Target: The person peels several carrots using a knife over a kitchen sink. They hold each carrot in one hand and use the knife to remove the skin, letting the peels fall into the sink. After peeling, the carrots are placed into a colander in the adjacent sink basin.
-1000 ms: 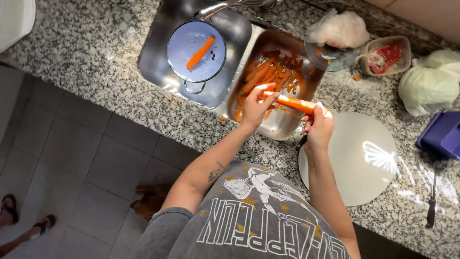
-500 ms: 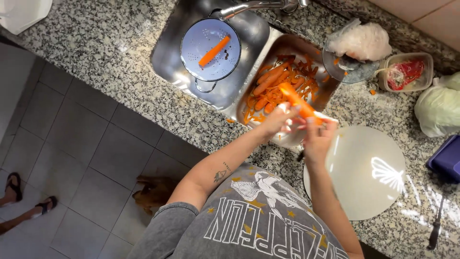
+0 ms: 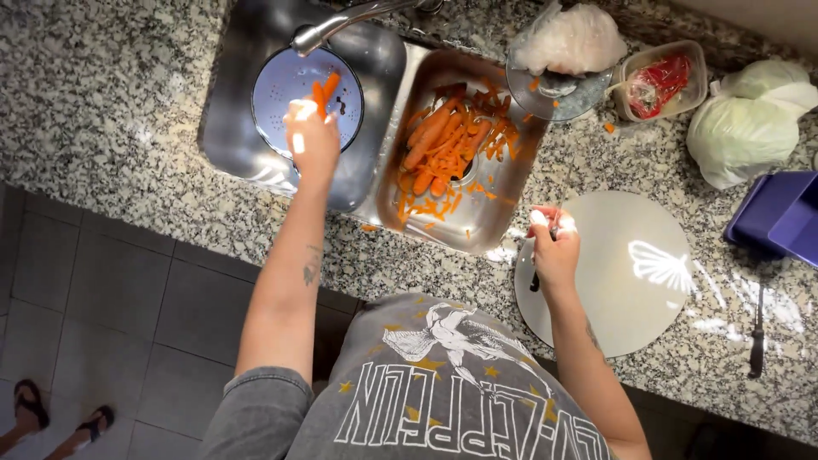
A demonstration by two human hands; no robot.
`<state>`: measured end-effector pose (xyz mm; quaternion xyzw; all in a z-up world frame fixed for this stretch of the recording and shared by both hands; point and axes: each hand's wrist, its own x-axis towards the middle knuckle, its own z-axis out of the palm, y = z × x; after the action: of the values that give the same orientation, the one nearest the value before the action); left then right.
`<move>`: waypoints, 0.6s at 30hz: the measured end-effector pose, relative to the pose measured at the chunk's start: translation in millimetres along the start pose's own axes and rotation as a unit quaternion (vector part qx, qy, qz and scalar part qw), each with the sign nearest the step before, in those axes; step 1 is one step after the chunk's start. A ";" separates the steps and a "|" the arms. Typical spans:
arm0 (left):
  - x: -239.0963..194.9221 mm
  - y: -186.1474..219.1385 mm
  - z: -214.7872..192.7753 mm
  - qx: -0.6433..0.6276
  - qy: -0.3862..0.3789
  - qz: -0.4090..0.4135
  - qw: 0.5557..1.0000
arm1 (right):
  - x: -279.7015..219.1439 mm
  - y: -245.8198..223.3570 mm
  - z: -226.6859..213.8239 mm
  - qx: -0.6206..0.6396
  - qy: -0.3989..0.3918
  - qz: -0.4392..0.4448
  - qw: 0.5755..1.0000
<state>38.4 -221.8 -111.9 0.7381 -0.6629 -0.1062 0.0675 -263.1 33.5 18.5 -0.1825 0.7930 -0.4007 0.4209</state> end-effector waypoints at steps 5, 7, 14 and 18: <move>-77.8 80.1 31.8 -0.092 -0.039 0.208 0.973 | 11.8 32.1 9.1 0.084 -0.019 -0.090 0.992; -90.5 88.1 82.3 -0.042 -0.090 0.249 0.963 | 11.5 32.1 10.1 0.080 -0.038 -0.072 0.993; -80.4 86.3 178.1 0.008 -0.182 0.131 0.975 | 13.9 29.9 -0.7 -0.061 -0.041 -0.095 0.993; -76.4 87.6 163.1 -0.188 -0.354 0.011 0.916 | 9.4 24.9 -8.3 -0.085 -0.038 -0.120 0.988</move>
<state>-93.8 -149.0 -243.6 0.6187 -0.6190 -0.4826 -0.0335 -274.1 46.9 -3.3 -0.3268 0.7799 -0.3723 0.3825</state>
